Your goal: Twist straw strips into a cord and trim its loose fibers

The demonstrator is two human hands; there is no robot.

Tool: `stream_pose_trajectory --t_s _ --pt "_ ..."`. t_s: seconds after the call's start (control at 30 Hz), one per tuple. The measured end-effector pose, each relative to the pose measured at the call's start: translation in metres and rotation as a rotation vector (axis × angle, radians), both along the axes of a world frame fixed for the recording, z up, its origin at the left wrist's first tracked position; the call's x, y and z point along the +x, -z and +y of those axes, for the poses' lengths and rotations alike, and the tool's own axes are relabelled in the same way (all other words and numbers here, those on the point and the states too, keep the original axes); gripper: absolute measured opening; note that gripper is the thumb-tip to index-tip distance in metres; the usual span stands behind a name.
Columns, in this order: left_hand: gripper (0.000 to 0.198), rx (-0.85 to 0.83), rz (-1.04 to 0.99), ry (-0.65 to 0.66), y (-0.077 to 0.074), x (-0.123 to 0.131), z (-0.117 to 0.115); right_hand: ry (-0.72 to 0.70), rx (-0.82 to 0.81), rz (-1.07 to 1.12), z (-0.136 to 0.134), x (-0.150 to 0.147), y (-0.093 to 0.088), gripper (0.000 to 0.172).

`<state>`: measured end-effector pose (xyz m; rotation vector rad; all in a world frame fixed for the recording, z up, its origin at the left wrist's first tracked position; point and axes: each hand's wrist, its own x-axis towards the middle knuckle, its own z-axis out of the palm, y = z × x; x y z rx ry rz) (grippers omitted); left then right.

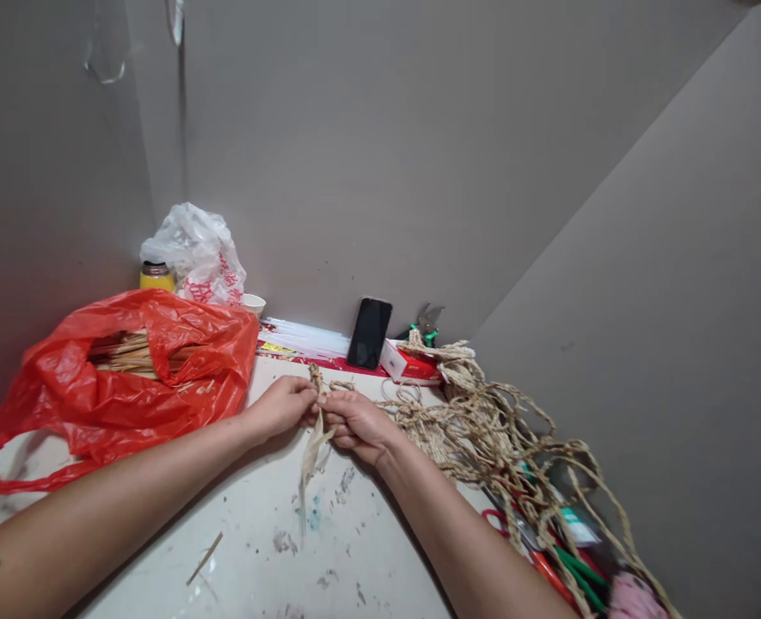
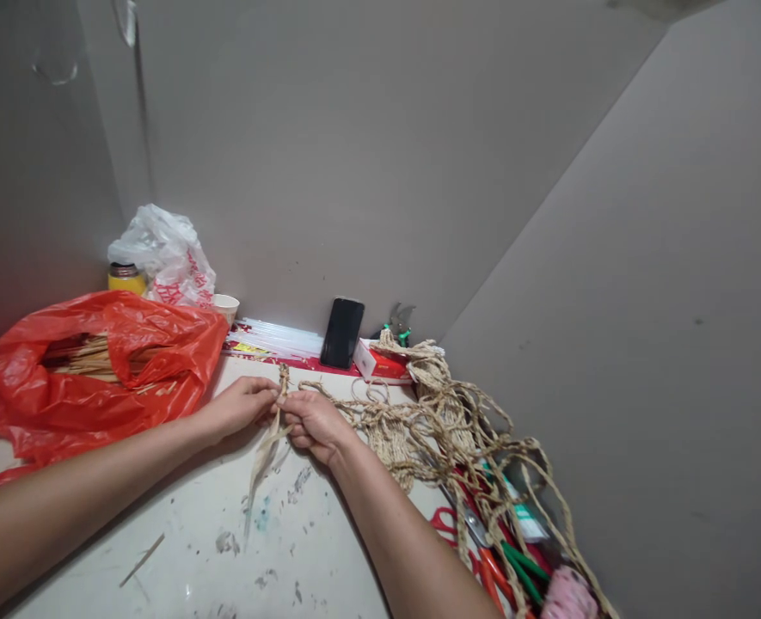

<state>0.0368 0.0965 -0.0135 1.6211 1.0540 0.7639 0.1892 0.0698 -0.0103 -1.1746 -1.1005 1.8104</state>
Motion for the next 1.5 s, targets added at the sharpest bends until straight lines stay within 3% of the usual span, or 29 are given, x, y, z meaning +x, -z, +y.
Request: stream_pose_trajectory --t_s 0.17,0.5,0.7,0.9,1.2,1.37,1.5 --pt "0.024 -0.024 0.05 0.115 0.005 0.0 -0.003 -0.066 0.026 -0.072 -0.001 0.003 -0.001 0.034" --pt "0.017 0.226 0.162 0.098 0.005 -0.003 -0.002 -0.064 0.242 -0.437 -0.003 0.006 0.004 0.026" --pt "0.019 0.155 0.17 0.112 0.006 -0.003 0.0 -0.031 0.488 -0.655 -0.001 0.004 0.005 0.018" --pt "0.018 0.085 0.14 0.132 0.008 -0.005 0.004 -0.037 0.608 -0.773 -0.003 0.003 0.003 0.02" --pt "0.02 0.107 0.096 0.108 0.008 -0.003 0.002 -0.032 0.494 -0.756 -0.004 0.011 -0.004 0.018" --pt "0.017 0.083 0.051 0.119 0.01 -0.004 0.001 -0.093 0.313 -0.637 -0.01 -0.001 -0.006 0.023" --pt "0.02 -0.02 -0.012 0.136 0.012 -0.003 0.001 -0.085 0.276 -0.646 -0.015 -0.013 -0.001 0.025"
